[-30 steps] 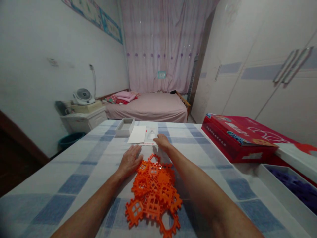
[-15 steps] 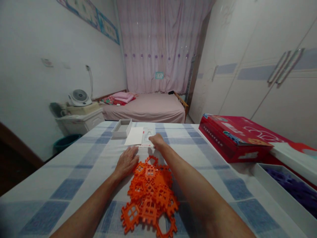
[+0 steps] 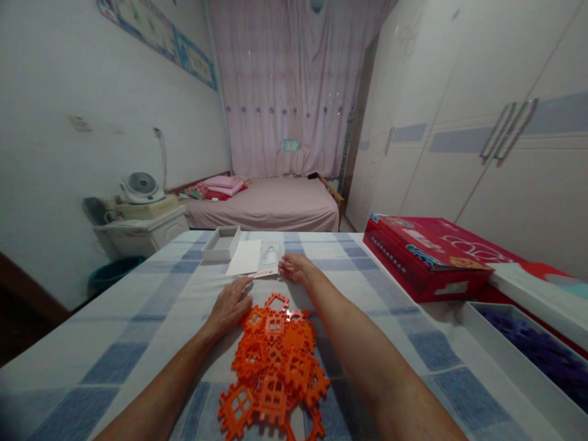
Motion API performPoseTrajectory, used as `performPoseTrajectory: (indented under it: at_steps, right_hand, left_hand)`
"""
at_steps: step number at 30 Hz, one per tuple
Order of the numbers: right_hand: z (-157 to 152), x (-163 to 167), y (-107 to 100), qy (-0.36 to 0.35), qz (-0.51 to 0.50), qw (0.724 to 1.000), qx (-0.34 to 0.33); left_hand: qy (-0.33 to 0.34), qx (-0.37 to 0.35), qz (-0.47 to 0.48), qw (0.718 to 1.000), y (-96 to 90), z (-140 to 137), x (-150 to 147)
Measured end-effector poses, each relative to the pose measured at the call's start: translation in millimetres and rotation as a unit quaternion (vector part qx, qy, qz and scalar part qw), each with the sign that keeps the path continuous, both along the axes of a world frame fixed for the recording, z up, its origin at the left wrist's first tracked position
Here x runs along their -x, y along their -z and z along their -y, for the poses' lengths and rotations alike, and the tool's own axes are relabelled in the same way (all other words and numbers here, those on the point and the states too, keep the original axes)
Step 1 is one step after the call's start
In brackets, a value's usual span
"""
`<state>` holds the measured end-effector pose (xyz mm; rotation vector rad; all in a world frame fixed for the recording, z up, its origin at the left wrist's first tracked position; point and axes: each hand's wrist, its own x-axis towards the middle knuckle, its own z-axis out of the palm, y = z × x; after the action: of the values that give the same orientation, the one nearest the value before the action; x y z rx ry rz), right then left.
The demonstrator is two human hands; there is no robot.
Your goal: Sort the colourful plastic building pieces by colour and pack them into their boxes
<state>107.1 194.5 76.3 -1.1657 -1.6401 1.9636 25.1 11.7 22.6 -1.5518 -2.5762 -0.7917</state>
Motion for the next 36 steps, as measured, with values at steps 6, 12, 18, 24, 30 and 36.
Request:
performPoseTrajectory:
  at_steps: [6, 12, 18, 24, 30, 36]
  right_hand:
    - [24.1, 5.9, 4.3, -0.029, -0.006, 0.998, -0.055]
    - [24.8, -51.9, -20.4, 0.037, -0.046, 0.989, -0.134]
    - [18.4, -237.4, -21.6, 0.142, -0.092, 0.940, -0.296]
    - [14.1, -416.1, -5.8, 0.389, 0.087, 0.850, -0.344]
    - [-2.3, -481.1, -1.2, 0.417, 0.230, 0.808, -0.347]
    - [11.4, -470.6, -2.8, 0.357, 0.458, 0.625, -0.522]
  left_hand:
    - [0.007, 0.002, -0.029, 1.000, 1.4, 2.7, -3.2]
    - [0.008, -0.003, -0.049, 0.999, 8.5, 2.9, 5.7]
    - [0.048, 0.006, -0.062, 0.997, 18.2, 1.4, 23.3]
    - [0.064, 0.002, -0.071, 0.995, 21.3, 1.9, 32.4]
    - [0.047, 0.004, -0.038, 0.998, 12.8, 2.9, 28.1]
    - [0.049, 0.034, -0.049, 0.997, 17.6, 1.2, 35.9]
